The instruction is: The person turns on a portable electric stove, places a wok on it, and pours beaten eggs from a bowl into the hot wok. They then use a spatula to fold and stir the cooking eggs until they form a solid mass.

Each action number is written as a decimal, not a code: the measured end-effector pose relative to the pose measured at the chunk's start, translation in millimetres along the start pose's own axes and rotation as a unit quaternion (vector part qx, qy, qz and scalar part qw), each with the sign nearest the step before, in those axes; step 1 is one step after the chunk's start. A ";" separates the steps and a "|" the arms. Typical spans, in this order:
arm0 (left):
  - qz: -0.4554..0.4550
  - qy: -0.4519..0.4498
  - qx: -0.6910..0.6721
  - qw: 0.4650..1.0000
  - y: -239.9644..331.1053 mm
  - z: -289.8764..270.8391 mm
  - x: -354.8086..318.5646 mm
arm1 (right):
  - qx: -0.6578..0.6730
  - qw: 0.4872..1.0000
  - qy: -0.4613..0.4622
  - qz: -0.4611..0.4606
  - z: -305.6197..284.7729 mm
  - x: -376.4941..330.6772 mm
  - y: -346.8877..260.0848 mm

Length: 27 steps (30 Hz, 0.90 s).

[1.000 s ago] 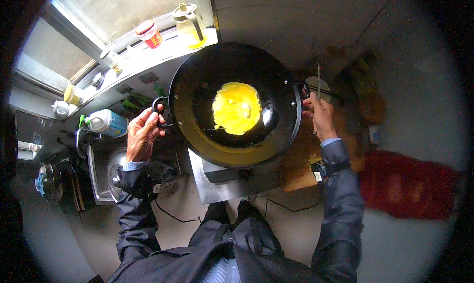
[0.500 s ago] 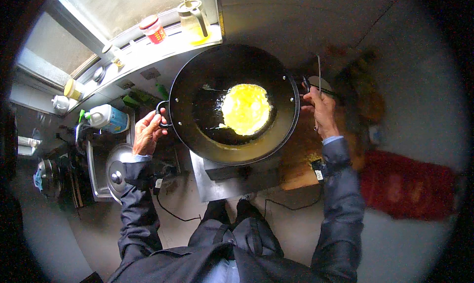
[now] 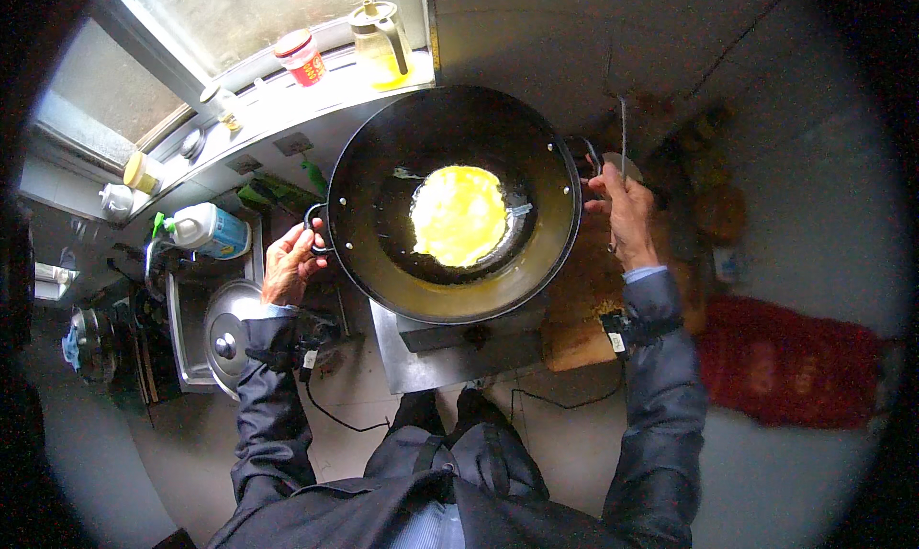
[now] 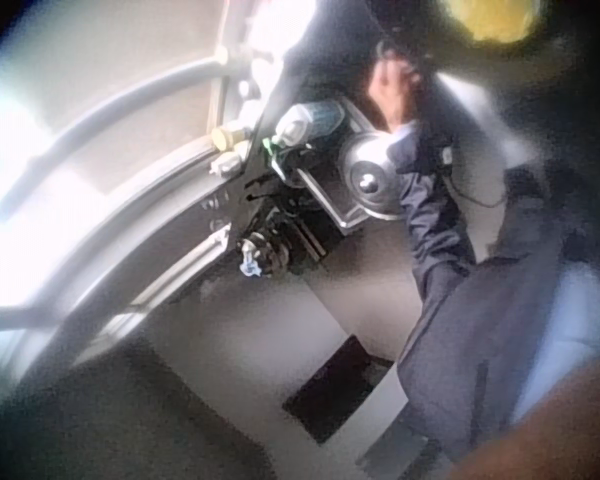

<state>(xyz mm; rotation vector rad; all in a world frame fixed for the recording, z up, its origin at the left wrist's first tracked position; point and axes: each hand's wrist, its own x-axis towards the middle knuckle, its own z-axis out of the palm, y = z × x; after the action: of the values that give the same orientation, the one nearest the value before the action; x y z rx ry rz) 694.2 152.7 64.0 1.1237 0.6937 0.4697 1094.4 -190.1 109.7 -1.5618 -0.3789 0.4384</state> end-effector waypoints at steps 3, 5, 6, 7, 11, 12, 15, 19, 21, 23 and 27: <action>0.011 0.001 0.001 1.000 0.4 0.7 -0.1 | -0.016 1.000 0.005 0.005 -0.5 -0.1 1.6; 0.012 -0.002 0.000 1.000 1.2 1.9 -0.3 | -0.014 1.000 -0.003 0.005 -3.0 1.2 4.2; 0.008 0.001 -0.004 1.000 2.0 2.4 -0.7 | -0.026 1.000 -0.005 0.003 -4.2 1.7 5.9; 0.012 -0.005 0.001 1.000 2.6 3.2 -1.0 | -0.031 0.999 -0.007 -0.002 -5.7 2.5 7.3; 0.013 -0.008 0.002 1.000 5.7 6.7 -2.6 | -0.029 1.000 -0.007 0.000 -8.3 2.9 12.7; 0.013 -0.013 -0.007 1.000 6.6 7.4 -2.8 | -0.029 1.000 -0.004 0.008 -8.6 2.7 13.3; 0.001 -0.004 -0.014 1.000 9.4 9.2 -2.2 | -0.023 0.999 0.005 0.021 -8.5 1.8 13.7; -0.007 -0.009 -0.020 1.000 11.9 9.9 1.6 | -0.016 1.000 0.000 0.017 -8.7 1.8 10.8; -0.008 -0.012 -0.038 0.999 13.3 8.7 3.2 | -0.023 1.000 0.002 0.020 -8.8 2.0 8.1; -0.013 -0.008 -0.039 0.999 13.6 7.9 5.1 | -0.031 0.998 0.035 0.033 -8.4 2.3 3.9; -0.038 -0.007 -0.059 0.997 13.4 4.6 8.8 | -0.008 1.000 0.009 0.024 -3.6 2.2 -4.5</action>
<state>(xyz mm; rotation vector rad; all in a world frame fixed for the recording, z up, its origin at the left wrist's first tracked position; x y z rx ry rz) 703.7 160.4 75.3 0.9843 0.6853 0.4318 1098.2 -192.0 114.2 -1.5924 -0.3339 0.4589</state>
